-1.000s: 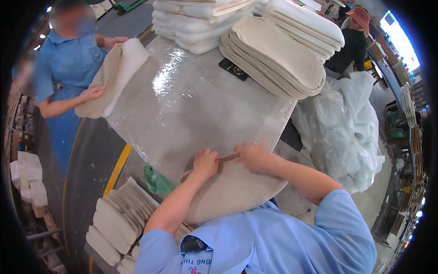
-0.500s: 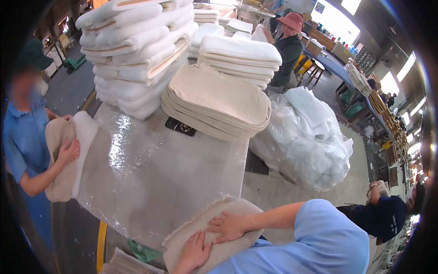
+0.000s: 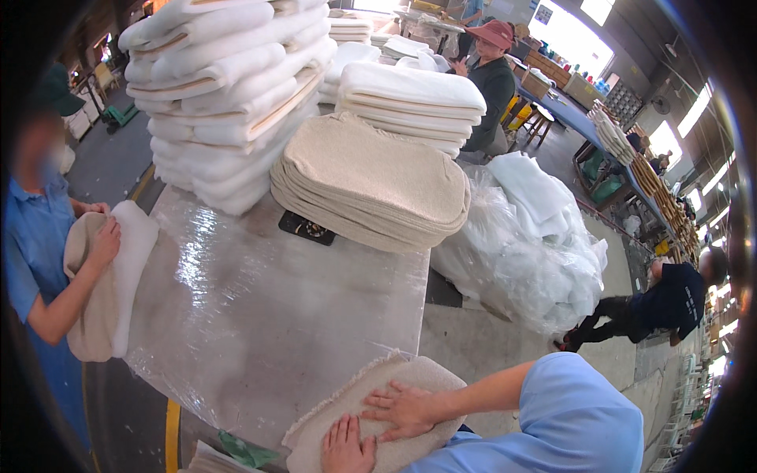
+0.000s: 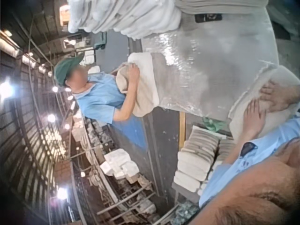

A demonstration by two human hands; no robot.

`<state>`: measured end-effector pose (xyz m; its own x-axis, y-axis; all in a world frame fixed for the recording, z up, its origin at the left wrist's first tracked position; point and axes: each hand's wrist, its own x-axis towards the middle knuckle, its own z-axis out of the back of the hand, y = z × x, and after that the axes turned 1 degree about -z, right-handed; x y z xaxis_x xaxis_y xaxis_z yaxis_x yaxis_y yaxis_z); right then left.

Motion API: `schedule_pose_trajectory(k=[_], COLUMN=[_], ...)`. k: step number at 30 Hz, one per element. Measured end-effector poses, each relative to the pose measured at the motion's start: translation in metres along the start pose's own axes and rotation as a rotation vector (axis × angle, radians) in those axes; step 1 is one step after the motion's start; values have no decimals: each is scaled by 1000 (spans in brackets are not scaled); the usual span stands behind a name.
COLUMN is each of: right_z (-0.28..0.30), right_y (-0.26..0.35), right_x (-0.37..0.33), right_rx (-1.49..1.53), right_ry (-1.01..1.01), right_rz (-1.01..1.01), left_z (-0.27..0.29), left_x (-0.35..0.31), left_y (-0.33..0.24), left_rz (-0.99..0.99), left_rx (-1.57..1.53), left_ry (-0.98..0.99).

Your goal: The person folds beige cushion covers and inserts white foam inserts, then stacks the finished cushions on a table. The person handles each cushion one at a time, aligning edges and smoothing the surface before stacking.

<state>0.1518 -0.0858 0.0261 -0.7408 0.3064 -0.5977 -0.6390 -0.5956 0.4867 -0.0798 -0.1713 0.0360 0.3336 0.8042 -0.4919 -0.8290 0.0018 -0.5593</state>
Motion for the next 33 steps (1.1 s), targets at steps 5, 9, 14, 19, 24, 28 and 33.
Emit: schedule_pose_trajectory(k=[5, 9, 14, 19, 24, 28, 33], right_z=[4, 3, 4, 0, 0, -1, -2], right_y=[-1, -2, -5, -7, -8, -4, -1], right_x=[0, 2, 21, 18, 19, 18, 17], right_rx=[18, 28, 55, 71, 40, 48, 38], right_ry=[4, 3, -20, -76, -84, -85, -73], right_rz=[5, 12, 21, 38, 35, 19, 1], left_z=[2, 1, 0, -8, -9, -10, -16], left_x=[2, 2, 5, 5, 5, 5, 2], left_y=[-2, -1, 2, 5, 6, 6, 9], left_rz=[22, 34, 26, -3, -1, -1, -6], left_rx=[10, 14, -2, 1, 0, 22, 25], left_ry=[14, 26, 9, -66, -60, -53, -106])
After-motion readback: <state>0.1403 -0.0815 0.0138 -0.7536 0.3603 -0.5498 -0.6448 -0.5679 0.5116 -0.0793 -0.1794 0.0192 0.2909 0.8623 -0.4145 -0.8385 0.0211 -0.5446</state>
